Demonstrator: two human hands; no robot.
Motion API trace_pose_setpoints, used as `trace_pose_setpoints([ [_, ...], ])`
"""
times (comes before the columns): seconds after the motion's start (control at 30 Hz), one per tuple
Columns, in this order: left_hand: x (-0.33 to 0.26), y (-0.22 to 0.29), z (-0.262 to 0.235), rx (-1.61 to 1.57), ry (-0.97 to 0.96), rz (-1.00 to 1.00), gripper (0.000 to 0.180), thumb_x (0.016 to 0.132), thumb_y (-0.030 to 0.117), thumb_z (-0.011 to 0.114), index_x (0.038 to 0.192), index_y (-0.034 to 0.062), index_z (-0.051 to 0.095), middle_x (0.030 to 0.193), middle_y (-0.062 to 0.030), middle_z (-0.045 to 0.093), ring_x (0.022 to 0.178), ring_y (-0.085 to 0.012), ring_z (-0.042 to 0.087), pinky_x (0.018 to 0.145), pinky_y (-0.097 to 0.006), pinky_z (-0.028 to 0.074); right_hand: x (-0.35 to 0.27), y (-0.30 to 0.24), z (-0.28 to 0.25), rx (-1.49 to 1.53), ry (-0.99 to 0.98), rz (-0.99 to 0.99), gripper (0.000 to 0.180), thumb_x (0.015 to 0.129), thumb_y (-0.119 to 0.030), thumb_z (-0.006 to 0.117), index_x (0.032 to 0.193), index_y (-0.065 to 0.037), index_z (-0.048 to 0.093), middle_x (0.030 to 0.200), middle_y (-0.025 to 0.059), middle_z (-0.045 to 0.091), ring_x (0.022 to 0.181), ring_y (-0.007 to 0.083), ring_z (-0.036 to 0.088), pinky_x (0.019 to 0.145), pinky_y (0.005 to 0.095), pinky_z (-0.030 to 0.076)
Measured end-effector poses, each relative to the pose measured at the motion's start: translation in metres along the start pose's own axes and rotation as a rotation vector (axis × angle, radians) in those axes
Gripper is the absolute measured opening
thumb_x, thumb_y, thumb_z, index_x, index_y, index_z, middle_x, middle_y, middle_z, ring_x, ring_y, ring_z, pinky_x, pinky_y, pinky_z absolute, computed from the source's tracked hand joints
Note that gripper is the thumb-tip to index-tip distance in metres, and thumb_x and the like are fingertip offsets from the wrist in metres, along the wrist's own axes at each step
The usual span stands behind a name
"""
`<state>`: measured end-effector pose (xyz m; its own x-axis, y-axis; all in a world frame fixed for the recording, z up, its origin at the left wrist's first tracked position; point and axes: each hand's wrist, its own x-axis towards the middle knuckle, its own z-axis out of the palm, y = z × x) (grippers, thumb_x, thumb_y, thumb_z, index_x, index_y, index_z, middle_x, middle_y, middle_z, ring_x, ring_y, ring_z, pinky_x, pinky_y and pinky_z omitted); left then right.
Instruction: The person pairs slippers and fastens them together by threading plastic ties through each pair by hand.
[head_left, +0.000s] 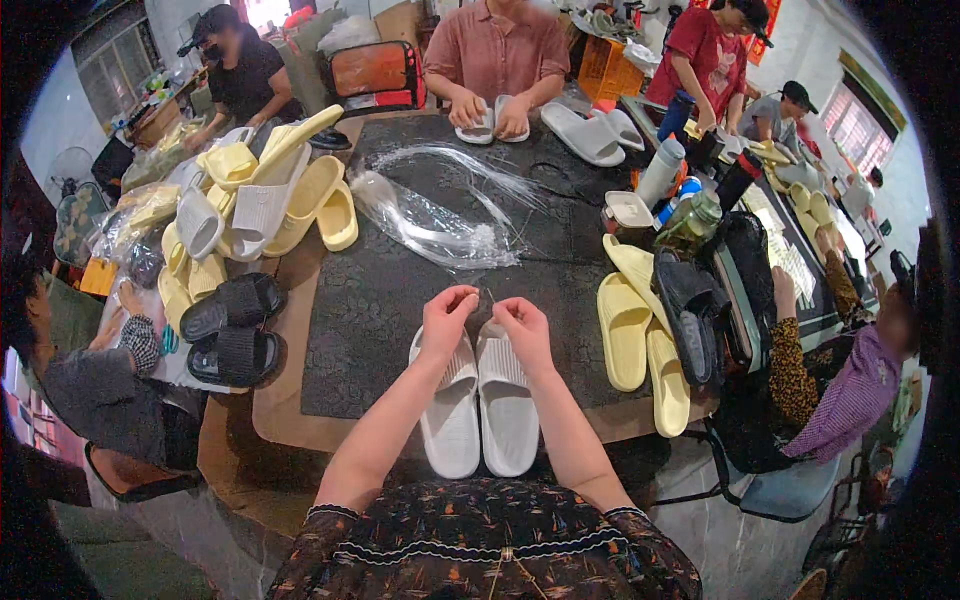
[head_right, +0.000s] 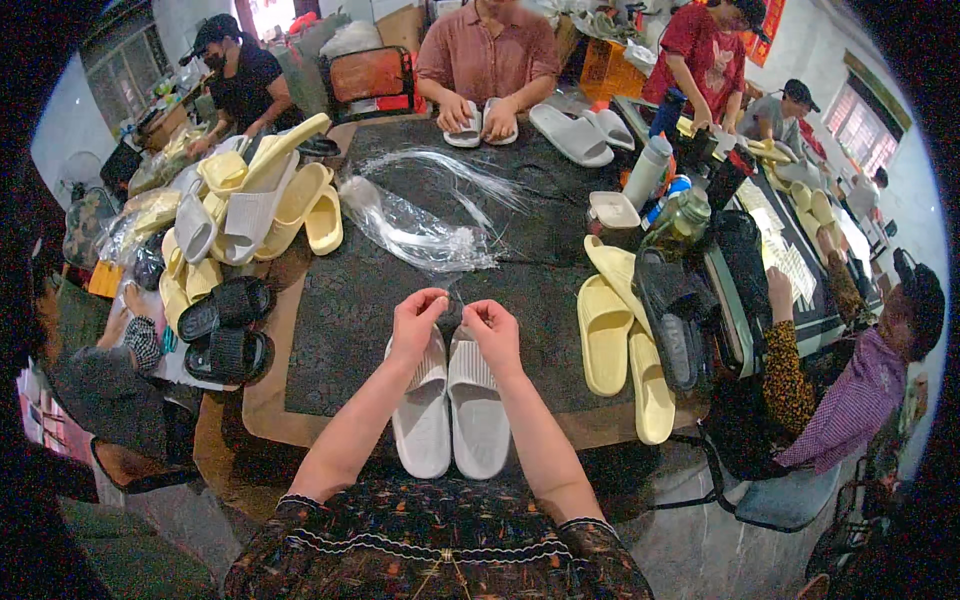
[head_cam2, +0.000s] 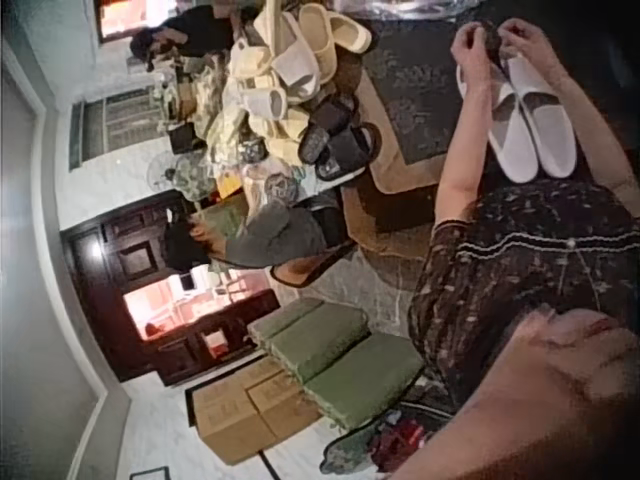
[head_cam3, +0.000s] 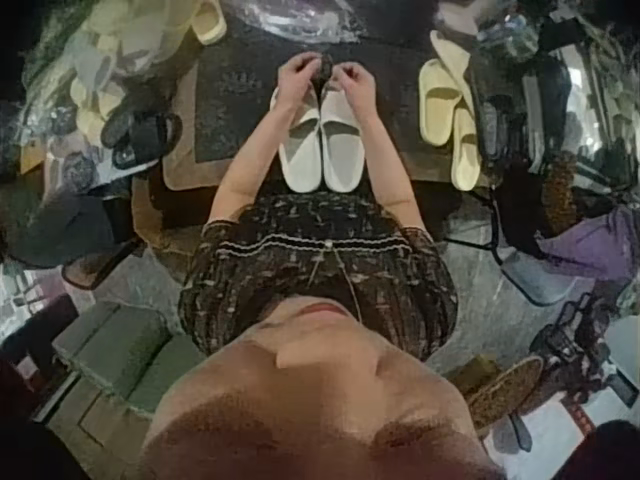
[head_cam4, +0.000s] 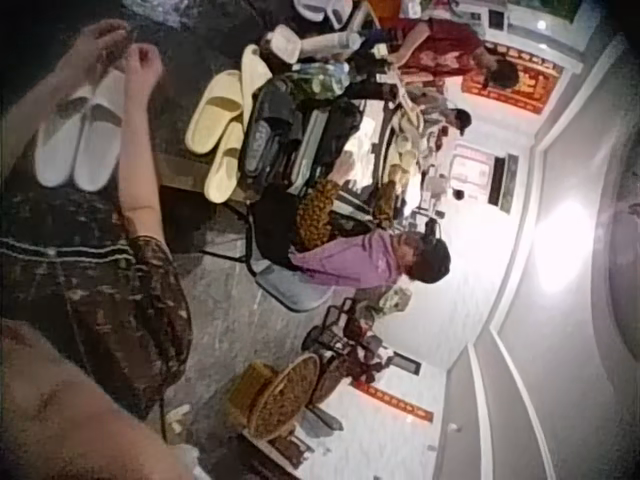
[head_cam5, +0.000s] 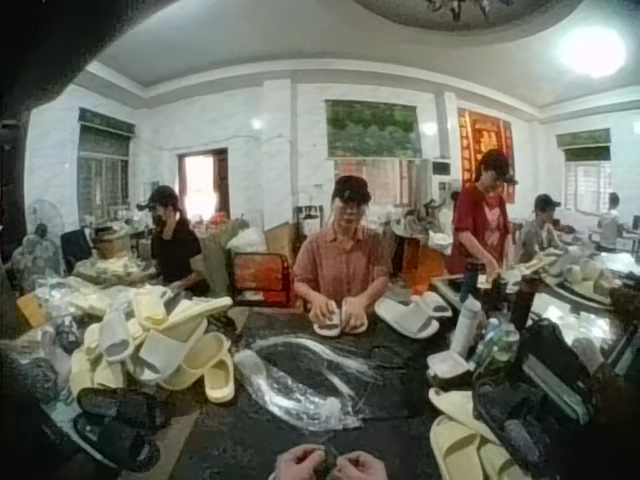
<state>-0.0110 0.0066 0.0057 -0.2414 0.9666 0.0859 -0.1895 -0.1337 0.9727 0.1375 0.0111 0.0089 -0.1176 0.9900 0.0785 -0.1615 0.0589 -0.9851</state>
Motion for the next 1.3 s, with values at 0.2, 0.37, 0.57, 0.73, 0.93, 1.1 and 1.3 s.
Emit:
trace_pose_setpoints([
  [0.2, -0.003, 0.004, 0.004, 0.020, -0.018, 0.016, 0.016, 0.087, 0.010, 0.063, 0.097, -0.0008, 0.067, 0.088, -0.0004, 0.065, 0.080, -0.0061, 0.056, 0.073, -0.022, 0.045, 0.001, 0.001, -0.002, 0.005, -0.019, 0.002, 0.010, 0.086, -0.012, 0.065, 0.087, -0.002, 0.064, 0.074, -0.0015, 0.062, 0.068, 0.0049, 0.056, 0.063, 0.0207, 0.045],
  [0.37, -0.001, -0.002, 0.001, 0.034, -0.008, 0.037, 0.016, 0.087, 0.010, 0.063, 0.097, -0.0006, 0.068, 0.087, -0.0010, 0.065, 0.081, -0.0067, 0.056, 0.074, -0.022, 0.045, 0.002, 0.005, -0.001, -0.021, -0.035, 0.000, 0.009, 0.085, -0.012, 0.065, 0.087, -0.003, 0.065, 0.074, -0.0023, 0.062, 0.067, 0.0042, 0.054, 0.062, 0.0205, 0.044],
  [0.57, 0.000, -0.003, 0.002, 0.021, -0.025, 0.043, 0.016, 0.085, 0.011, 0.065, 0.096, 0.0000, 0.069, 0.087, -0.0020, 0.065, 0.081, -0.0081, 0.057, 0.074, -0.022, 0.045, 0.004, 0.012, -0.004, -0.025, -0.034, 0.008, 0.009, 0.085, -0.012, 0.066, 0.087, -0.003, 0.065, 0.075, -0.0033, 0.061, 0.066, 0.0035, 0.052, 0.061, 0.0198, 0.043],
  [0.73, -0.001, 0.000, 0.001, 0.068, -0.038, 0.021, 0.016, 0.085, 0.012, 0.065, 0.095, -0.0001, 0.069, 0.088, -0.0030, 0.066, 0.081, -0.0085, 0.058, 0.074, -0.023, 0.045, 0.003, 0.008, -0.002, -0.009, -0.041, 0.009, 0.010, 0.085, -0.012, 0.066, 0.088, -0.003, 0.065, 0.075, -0.0036, 0.060, 0.066, 0.0032, 0.051, 0.061, 0.0193, 0.043],
  [0.93, -0.003, 0.007, 0.002, 0.071, -0.095, 0.016, 0.014, 0.083, 0.012, 0.066, 0.092, 0.0009, 0.070, 0.085, -0.0020, 0.067, 0.077, -0.0078, 0.058, 0.071, -0.023, 0.046, 0.003, 0.013, -0.004, -0.007, 0.006, -0.007, 0.010, 0.085, -0.012, 0.066, 0.088, -0.003, 0.065, 0.075, -0.0037, 0.060, 0.065, 0.0027, 0.051, 0.059, 0.0193, 0.042],
  [1.1, -0.001, 0.003, -0.003, 0.047, -0.149, -0.036, 0.011, 0.081, 0.012, 0.067, 0.085, 0.0012, 0.069, 0.078, 0.0002, 0.065, 0.072, -0.0057, 0.056, 0.067, -0.021, 0.045, -0.001, 0.001, -0.001, -0.027, -0.006, 0.002, 0.008, 0.084, -0.012, 0.066, 0.086, -0.004, 0.064, 0.074, -0.0046, 0.060, 0.065, 0.0025, 0.050, 0.059, 0.0189, 0.042],
  [1.3, 0.000, -0.003, -0.004, 0.046, -0.171, -0.048, 0.010, 0.080, 0.011, 0.066, 0.082, 0.0009, 0.068, 0.075, 0.0015, 0.064, 0.069, -0.0048, 0.054, 0.064, -0.021, 0.044, -0.001, 0.004, -0.001, -0.048, -0.017, -0.022, 0.007, 0.084, -0.011, 0.065, 0.084, -0.005, 0.064, 0.073, -0.0058, 0.058, 0.064, 0.0020, 0.048, 0.058, 0.0181, 0.040],
])
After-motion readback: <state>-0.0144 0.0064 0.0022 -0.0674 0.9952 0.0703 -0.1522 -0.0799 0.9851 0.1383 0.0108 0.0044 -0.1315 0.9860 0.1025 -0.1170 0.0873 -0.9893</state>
